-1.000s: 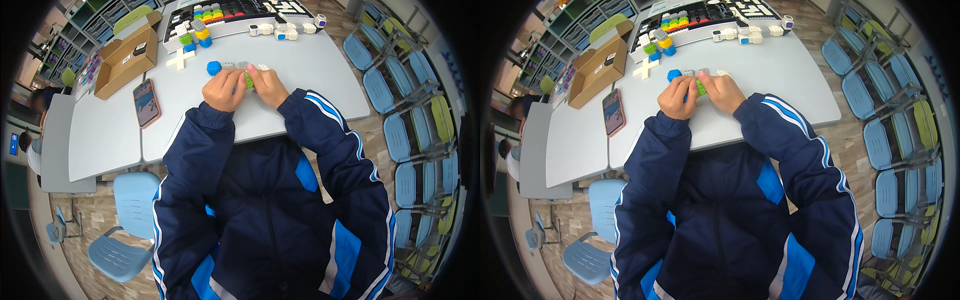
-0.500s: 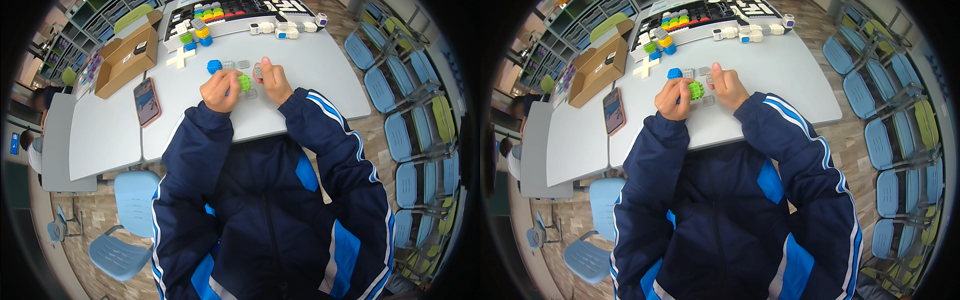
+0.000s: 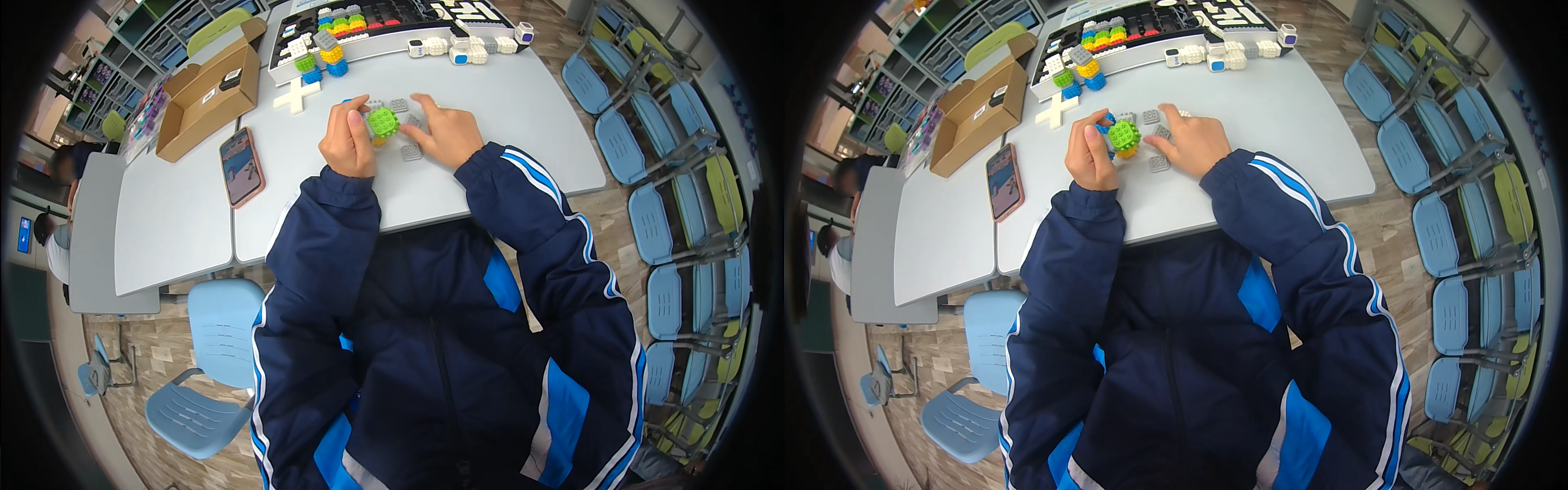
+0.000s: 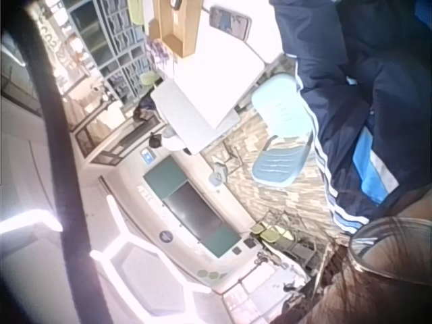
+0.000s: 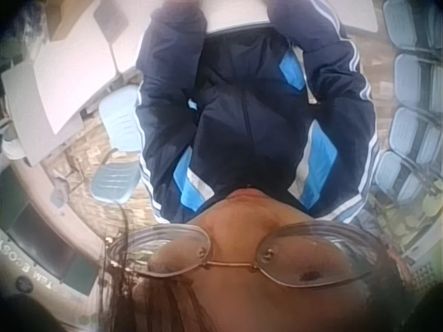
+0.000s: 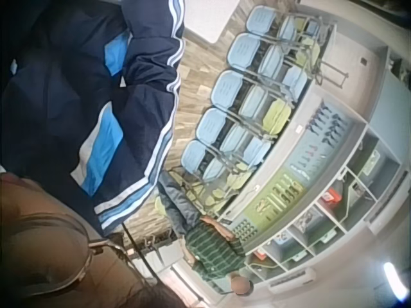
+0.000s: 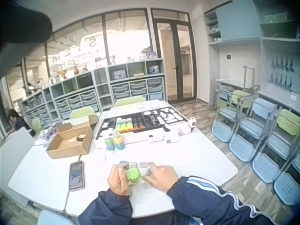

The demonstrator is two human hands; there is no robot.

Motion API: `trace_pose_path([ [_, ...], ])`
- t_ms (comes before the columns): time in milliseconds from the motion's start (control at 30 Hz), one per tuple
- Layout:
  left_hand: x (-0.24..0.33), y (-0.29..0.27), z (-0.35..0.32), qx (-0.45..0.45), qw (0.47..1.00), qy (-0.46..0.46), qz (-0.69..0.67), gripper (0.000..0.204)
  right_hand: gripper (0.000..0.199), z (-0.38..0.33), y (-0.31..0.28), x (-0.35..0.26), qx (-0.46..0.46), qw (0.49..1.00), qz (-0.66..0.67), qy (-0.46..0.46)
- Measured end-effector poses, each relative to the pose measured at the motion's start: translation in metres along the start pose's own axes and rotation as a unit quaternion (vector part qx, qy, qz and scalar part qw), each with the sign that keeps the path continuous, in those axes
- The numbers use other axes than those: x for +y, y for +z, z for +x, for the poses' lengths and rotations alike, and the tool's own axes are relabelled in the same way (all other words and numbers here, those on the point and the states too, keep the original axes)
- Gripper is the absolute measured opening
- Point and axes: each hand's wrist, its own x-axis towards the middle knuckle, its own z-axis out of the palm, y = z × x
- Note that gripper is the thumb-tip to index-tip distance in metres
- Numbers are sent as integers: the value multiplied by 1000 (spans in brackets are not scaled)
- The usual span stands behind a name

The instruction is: The person assembles small colorful interlocking blocks into a linear structure on a table. They repeatedly pick up blocks, connect them, and place the growing assembly back on the table, occasionally rearranging pieces to continue building.

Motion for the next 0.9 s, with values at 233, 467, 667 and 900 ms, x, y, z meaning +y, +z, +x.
trace_pose_path([
  [233, 6, 8, 2, -4, 999, 28, 41, 17, 41, 2, 12, -17, 62, 918, 372, 121],
  [467, 8, 10, -1, -48, 998, 36, 24, 28, 35, 2, 37, -17, 10, 899, 431, 81],
  [667, 8, 22, 0, 15, 997, 40, -71, 39, 28, 1, 42, -20, 27, 834, 532, 146],
  [900, 8, 26, -2, 27, 998, -4, -64, 38, 27, 1, 25, -27, -16, 764, 609, 212],
])
